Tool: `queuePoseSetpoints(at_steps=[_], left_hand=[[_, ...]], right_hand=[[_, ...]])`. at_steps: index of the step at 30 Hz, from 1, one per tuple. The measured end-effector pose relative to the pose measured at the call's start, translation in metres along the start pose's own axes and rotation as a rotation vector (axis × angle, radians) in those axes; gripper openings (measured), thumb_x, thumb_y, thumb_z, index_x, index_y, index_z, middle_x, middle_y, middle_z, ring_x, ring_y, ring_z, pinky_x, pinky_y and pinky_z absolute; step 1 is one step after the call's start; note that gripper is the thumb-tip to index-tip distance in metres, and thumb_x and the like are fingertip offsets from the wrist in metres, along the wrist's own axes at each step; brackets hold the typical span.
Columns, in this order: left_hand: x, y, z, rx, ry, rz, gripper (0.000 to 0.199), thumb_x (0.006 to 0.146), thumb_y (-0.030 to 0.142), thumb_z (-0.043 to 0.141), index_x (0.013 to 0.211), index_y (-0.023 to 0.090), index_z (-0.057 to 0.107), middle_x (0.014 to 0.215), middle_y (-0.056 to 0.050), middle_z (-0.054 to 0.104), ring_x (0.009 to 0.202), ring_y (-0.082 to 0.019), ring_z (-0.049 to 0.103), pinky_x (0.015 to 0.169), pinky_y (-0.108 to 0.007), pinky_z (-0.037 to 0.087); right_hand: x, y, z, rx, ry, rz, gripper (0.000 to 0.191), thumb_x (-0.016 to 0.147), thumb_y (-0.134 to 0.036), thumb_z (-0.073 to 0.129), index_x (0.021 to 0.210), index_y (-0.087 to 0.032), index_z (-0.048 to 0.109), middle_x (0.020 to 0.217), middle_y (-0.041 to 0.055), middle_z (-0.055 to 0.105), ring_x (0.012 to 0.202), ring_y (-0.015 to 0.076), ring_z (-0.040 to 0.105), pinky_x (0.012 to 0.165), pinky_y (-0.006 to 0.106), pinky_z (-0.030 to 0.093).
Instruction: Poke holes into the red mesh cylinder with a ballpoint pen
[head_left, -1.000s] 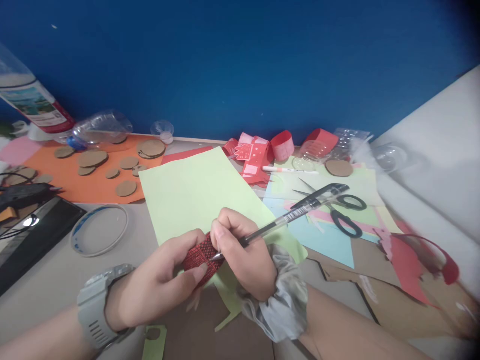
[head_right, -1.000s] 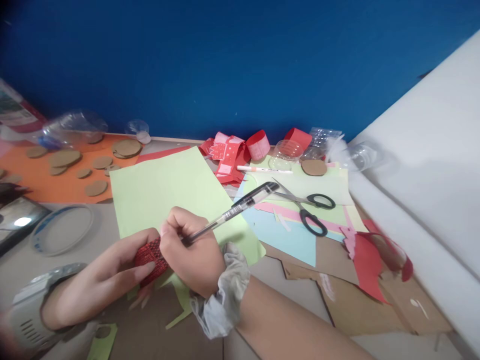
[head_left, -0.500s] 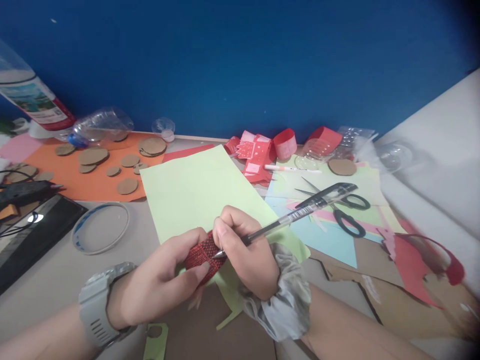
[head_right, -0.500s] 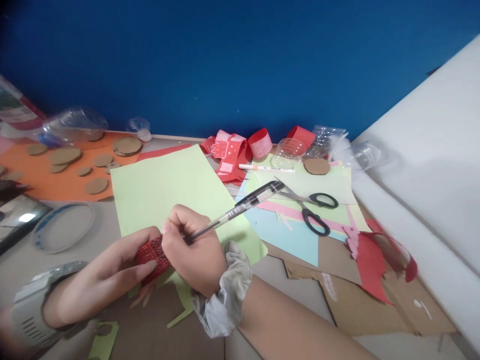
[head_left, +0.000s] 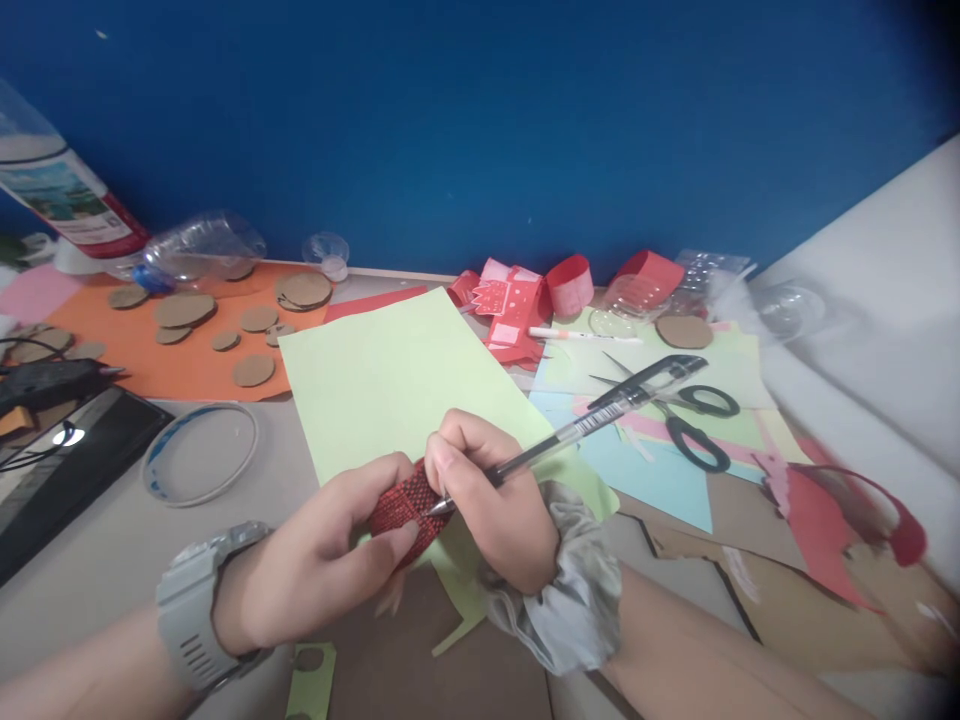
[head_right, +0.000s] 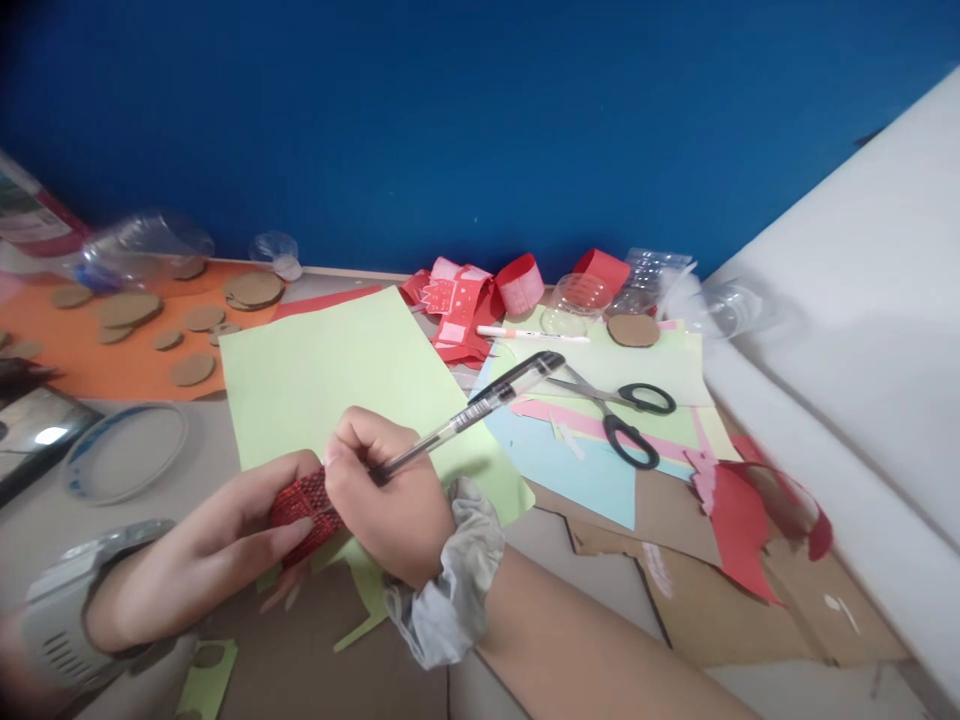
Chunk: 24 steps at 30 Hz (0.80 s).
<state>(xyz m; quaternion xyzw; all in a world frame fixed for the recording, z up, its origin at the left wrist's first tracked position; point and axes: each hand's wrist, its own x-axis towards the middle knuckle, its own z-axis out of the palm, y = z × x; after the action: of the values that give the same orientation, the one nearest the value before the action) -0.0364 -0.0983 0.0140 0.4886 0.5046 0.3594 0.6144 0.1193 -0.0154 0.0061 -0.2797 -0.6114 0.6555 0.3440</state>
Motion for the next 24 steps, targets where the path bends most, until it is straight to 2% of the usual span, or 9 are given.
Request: queuePoseSetpoints(at_steps=[11,18,24], left_hand=[[0.0002,0.0000,-0.0005,0.023,0.000,-0.005,0.015,0.096,0.028,0.056,0.085,0.020,0.052,0.066,0.003,0.059,0.056,-0.013,0.055,0.058,-0.023,0.043],[0.0011,-0.0017,-0.0026,0.009,-0.065,0.005,0.014,0.100,0.026,0.052,0.087,0.020,0.049,0.067,0.003,0.059,0.057,-0.013,0.054,0.058,-0.023,0.044],[0.0017,-0.0032,-0.0026,-0.002,-0.068,0.028,0.014,0.101,0.025,0.050,0.088,0.020,0.049,0.069,0.003,0.060,0.058,-0.012,0.054,0.058,-0.023,0.044]], right_hand=[[0.0011,-0.0001,-0.0004,0.007,0.008,-0.005,0.030,0.089,-0.022,0.053,0.063,-0.023,0.038,0.059,-0.0067,0.033,0.056,0.0106,0.032,0.053,0.026,0.028],[-0.0003,-0.0002,0.0010,-0.005,0.013,-0.020,0.029,0.089,-0.021,0.053,0.063,-0.023,0.038,0.059,-0.0065,0.034,0.056,0.0105,0.032,0.053,0.026,0.028],[0.0006,-0.0005,0.0008,0.001,0.013,-0.038,0.032,0.090,-0.021,0.051,0.063,-0.024,0.034,0.058,-0.0069,0.031,0.055,0.0105,0.031,0.051,0.026,0.027]])
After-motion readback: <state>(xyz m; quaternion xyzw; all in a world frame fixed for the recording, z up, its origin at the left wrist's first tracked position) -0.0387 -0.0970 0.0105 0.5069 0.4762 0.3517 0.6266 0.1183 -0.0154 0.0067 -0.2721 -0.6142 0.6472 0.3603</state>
